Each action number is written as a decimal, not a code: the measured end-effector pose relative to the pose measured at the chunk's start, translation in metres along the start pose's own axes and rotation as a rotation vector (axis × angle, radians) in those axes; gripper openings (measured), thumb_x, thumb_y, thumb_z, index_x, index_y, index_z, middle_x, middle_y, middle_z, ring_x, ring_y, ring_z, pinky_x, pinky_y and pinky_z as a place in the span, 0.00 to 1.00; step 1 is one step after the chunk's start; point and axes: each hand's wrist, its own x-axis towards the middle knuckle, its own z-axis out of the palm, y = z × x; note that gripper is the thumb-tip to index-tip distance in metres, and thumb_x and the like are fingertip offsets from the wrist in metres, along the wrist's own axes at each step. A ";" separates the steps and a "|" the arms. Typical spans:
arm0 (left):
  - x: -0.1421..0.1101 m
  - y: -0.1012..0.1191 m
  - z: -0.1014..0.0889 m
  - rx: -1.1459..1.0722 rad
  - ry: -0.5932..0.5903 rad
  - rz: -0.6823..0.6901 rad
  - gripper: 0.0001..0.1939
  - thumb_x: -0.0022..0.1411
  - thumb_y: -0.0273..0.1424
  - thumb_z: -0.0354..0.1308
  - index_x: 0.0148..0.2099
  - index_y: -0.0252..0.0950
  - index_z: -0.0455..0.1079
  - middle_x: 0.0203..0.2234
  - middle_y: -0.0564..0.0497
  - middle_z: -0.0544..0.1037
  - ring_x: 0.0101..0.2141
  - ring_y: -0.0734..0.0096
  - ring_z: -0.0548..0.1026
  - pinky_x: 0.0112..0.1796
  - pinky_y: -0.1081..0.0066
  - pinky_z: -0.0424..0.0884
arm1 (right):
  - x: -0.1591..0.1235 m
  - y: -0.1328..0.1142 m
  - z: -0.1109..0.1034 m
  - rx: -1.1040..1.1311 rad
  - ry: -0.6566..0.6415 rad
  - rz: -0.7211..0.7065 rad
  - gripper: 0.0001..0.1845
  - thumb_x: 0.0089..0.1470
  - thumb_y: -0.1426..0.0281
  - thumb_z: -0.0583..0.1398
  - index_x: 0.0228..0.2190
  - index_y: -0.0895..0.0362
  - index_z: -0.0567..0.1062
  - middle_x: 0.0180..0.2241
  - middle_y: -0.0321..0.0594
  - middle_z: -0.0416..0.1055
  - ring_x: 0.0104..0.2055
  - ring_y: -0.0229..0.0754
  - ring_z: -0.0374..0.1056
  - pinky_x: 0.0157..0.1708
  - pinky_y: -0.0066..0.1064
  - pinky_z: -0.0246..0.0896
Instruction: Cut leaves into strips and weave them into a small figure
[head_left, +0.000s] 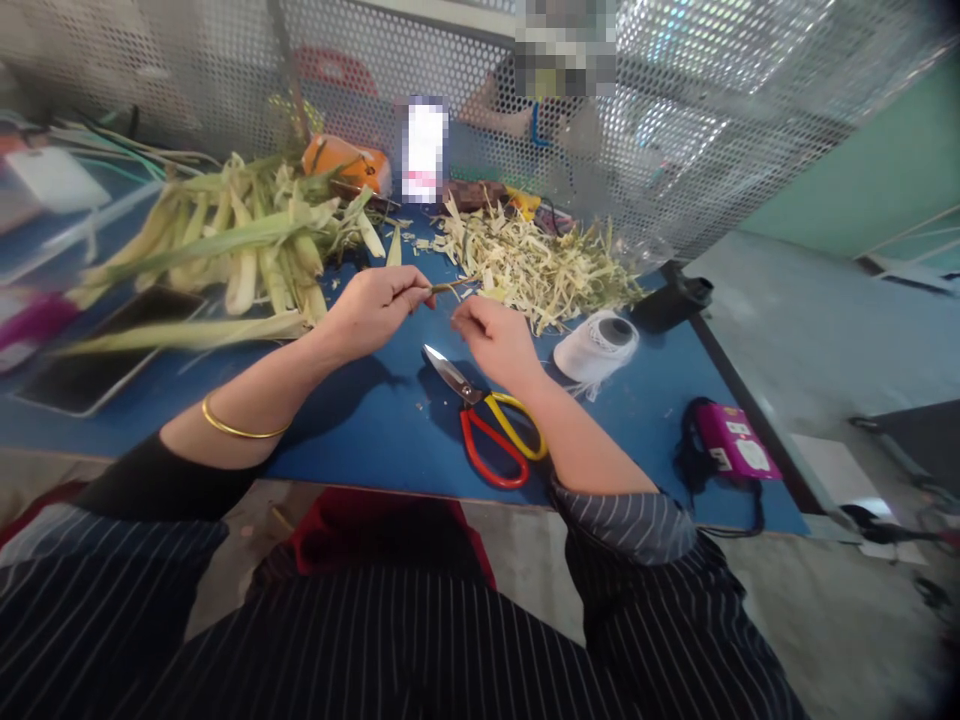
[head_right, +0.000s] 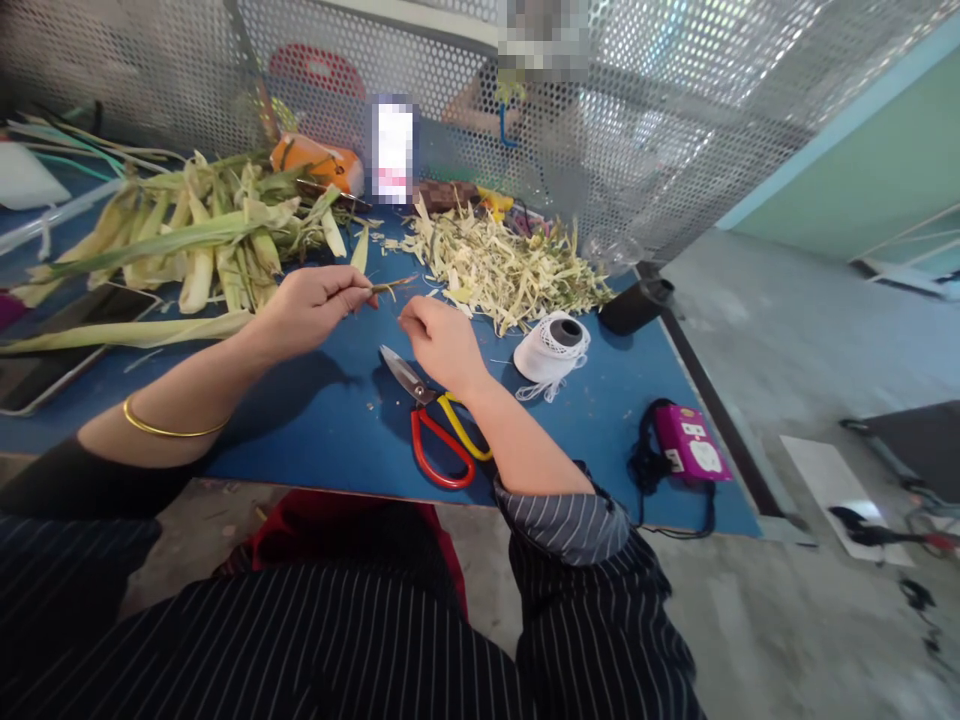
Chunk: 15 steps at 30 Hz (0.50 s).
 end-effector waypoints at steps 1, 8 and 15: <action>0.000 -0.002 0.001 -0.014 0.010 -0.023 0.12 0.61 0.32 0.51 0.35 0.33 0.74 0.23 0.52 0.70 0.26 0.73 0.65 0.29 0.74 0.59 | -0.001 -0.002 0.000 -0.035 0.008 -0.024 0.07 0.54 0.72 0.54 0.24 0.55 0.67 0.25 0.35 0.67 0.29 0.37 0.61 0.33 0.30 0.54; 0.003 -0.012 0.003 -0.097 -0.066 -0.079 0.12 0.62 0.33 0.52 0.34 0.34 0.75 0.23 0.51 0.71 0.25 0.75 0.65 0.28 0.74 0.59 | 0.002 0.001 -0.009 -0.158 0.176 -0.003 0.08 0.55 0.74 0.53 0.25 0.55 0.66 0.27 0.38 0.68 0.31 0.39 0.61 0.34 0.32 0.53; 0.003 -0.008 0.001 -0.093 -0.111 -0.039 0.12 0.61 0.34 0.53 0.33 0.34 0.76 0.22 0.52 0.70 0.24 0.76 0.64 0.28 0.74 0.59 | 0.002 0.005 -0.012 -0.234 0.230 -0.004 0.08 0.55 0.74 0.53 0.25 0.54 0.64 0.28 0.39 0.66 0.31 0.40 0.60 0.33 0.33 0.52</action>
